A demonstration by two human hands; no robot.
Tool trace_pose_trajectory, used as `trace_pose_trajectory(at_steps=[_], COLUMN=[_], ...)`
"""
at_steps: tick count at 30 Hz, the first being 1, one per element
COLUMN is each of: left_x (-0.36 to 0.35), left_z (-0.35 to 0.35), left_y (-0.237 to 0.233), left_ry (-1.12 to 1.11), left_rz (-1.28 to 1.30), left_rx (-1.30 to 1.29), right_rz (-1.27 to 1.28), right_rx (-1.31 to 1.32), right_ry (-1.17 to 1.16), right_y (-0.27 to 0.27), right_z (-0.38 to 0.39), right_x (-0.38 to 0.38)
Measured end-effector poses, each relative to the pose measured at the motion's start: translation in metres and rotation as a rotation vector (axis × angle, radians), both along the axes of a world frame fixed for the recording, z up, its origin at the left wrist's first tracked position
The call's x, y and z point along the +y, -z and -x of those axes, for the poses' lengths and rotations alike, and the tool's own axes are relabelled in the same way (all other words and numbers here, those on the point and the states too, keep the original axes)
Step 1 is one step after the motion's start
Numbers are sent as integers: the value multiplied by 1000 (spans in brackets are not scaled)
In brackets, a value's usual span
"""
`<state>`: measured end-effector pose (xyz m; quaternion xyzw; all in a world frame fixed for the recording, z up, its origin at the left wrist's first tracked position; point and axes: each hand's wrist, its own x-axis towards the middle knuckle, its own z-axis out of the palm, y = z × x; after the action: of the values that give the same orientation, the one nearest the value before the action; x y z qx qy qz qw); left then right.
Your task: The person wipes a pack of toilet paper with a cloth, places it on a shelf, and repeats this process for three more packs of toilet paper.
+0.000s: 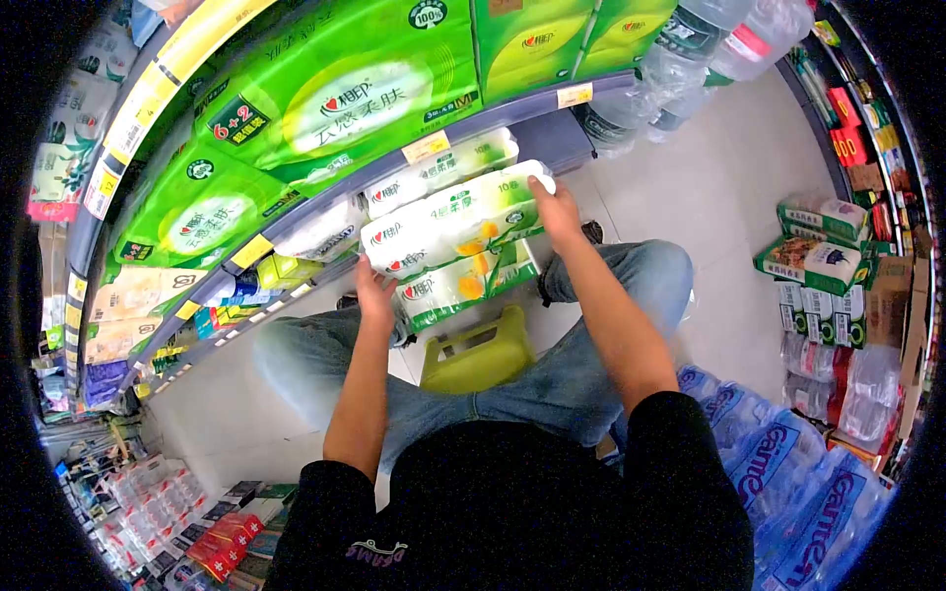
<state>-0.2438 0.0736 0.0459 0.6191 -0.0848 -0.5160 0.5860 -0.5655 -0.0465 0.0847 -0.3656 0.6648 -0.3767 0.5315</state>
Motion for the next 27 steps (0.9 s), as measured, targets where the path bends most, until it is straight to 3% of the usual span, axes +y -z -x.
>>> trace_pose_trajectory(at_steps=[1, 3, 6, 11, 14, 17, 20, 21, 27], left_x=[-6, -17, -34, -68, -83, -100, -117, -120, -132], left_z=[6, 6, -3, -9, -7, -19, -28, -29, -29], left_y=[-8, -14, -18, -14, -15, 4, 16, 10, 20], left_ry=[-9, -46, 129, 235, 252, 278, 266, 269, 144], left_rz=[-2, -35, 21, 202, 331, 296, 270, 141, 317], left_rx=[-51, -104, -141, -318, -453, -499, -558, -560, -543], right_rz=[-86, -32, 25, 91, 59, 102, 94, 82, 142], right_rx=[-47, -130, -206, -263, -461, -662, -602, -598, -522], right_ry=[155, 164, 209, 160, 225, 230, 127, 118, 77], right_y=[-6, 3, 10, 7, 31, 46, 44, 47, 65], right_z=[-5, -1, -1, -4, 0, 2, -6, -8, -9], right_x=[-2, -11, -30, -55, -83, -107, -119, -126, -150])
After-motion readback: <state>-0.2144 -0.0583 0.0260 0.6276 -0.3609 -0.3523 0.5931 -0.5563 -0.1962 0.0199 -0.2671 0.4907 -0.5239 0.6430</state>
